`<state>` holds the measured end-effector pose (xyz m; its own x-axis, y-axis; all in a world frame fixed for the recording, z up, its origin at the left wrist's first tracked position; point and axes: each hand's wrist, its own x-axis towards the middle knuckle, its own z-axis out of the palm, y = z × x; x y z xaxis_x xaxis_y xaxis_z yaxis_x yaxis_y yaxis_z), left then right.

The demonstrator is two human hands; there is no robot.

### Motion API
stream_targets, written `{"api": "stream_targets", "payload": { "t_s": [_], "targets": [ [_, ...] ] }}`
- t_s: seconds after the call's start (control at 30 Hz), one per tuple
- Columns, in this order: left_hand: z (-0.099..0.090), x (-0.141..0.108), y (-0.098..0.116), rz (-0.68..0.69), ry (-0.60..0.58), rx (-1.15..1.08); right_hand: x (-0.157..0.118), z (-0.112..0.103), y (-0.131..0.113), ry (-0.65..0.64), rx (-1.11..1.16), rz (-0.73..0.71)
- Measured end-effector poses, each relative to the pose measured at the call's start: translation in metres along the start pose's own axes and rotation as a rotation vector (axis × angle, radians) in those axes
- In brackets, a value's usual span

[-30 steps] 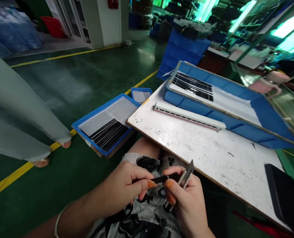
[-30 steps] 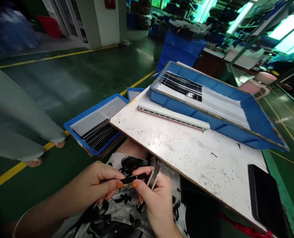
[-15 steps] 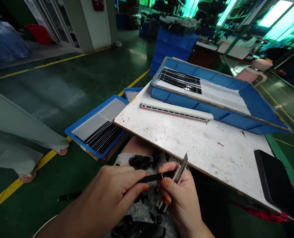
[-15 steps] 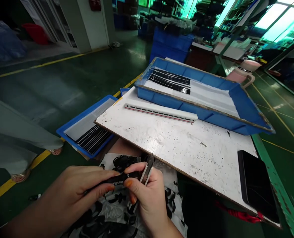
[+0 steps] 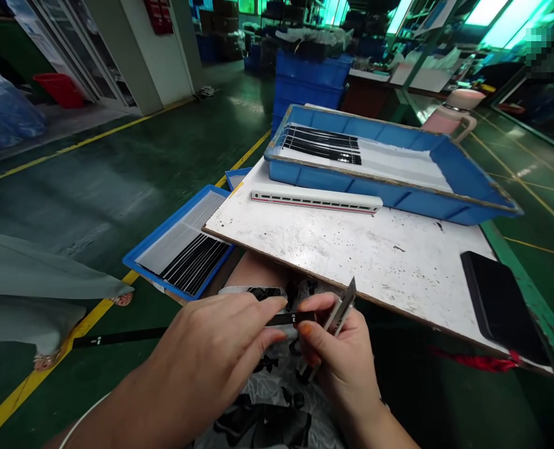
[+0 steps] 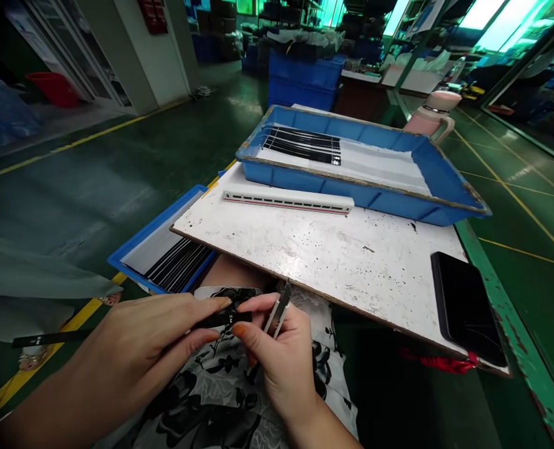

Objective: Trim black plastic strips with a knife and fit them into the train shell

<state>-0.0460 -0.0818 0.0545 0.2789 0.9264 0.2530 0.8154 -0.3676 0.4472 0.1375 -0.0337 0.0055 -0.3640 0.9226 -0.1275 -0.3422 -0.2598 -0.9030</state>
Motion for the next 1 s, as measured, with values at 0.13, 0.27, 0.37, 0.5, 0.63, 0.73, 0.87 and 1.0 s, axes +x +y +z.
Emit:
{"api": "stream_targets", "payload": {
  "t_s": [0.13,0.27,0.37,0.5,0.63,0.73,0.87,1.0],
  "targets": [
    [0.008,0.005,0.006,0.059,0.05,-0.034,0.001,-0.006,0.007,-0.041,-0.005,-0.028],
    [0.012,0.008,0.005,0.074,0.043,-0.028,0.0,-0.012,0.011,-0.033,-0.017,-0.052],
    [0.01,0.009,0.004,0.069,0.027,-0.015,0.0,-0.014,0.012,-0.016,-0.03,-0.051],
    [0.009,0.009,0.003,0.056,0.012,-0.019,0.0,-0.013,0.012,-0.011,-0.028,-0.038],
    [0.009,0.01,0.002,0.064,0.021,-0.005,0.001,-0.011,0.012,-0.019,-0.014,-0.034],
    [0.008,0.011,0.001,0.068,0.014,0.02,0.003,-0.01,0.013,-0.019,-0.004,-0.039],
    [0.006,0.011,0.0,0.075,0.019,0.042,0.003,-0.01,0.014,-0.017,0.004,-0.039],
    [0.007,0.012,-0.001,0.084,0.019,0.046,0.005,-0.01,0.015,-0.011,0.014,-0.046]
  ]
}}
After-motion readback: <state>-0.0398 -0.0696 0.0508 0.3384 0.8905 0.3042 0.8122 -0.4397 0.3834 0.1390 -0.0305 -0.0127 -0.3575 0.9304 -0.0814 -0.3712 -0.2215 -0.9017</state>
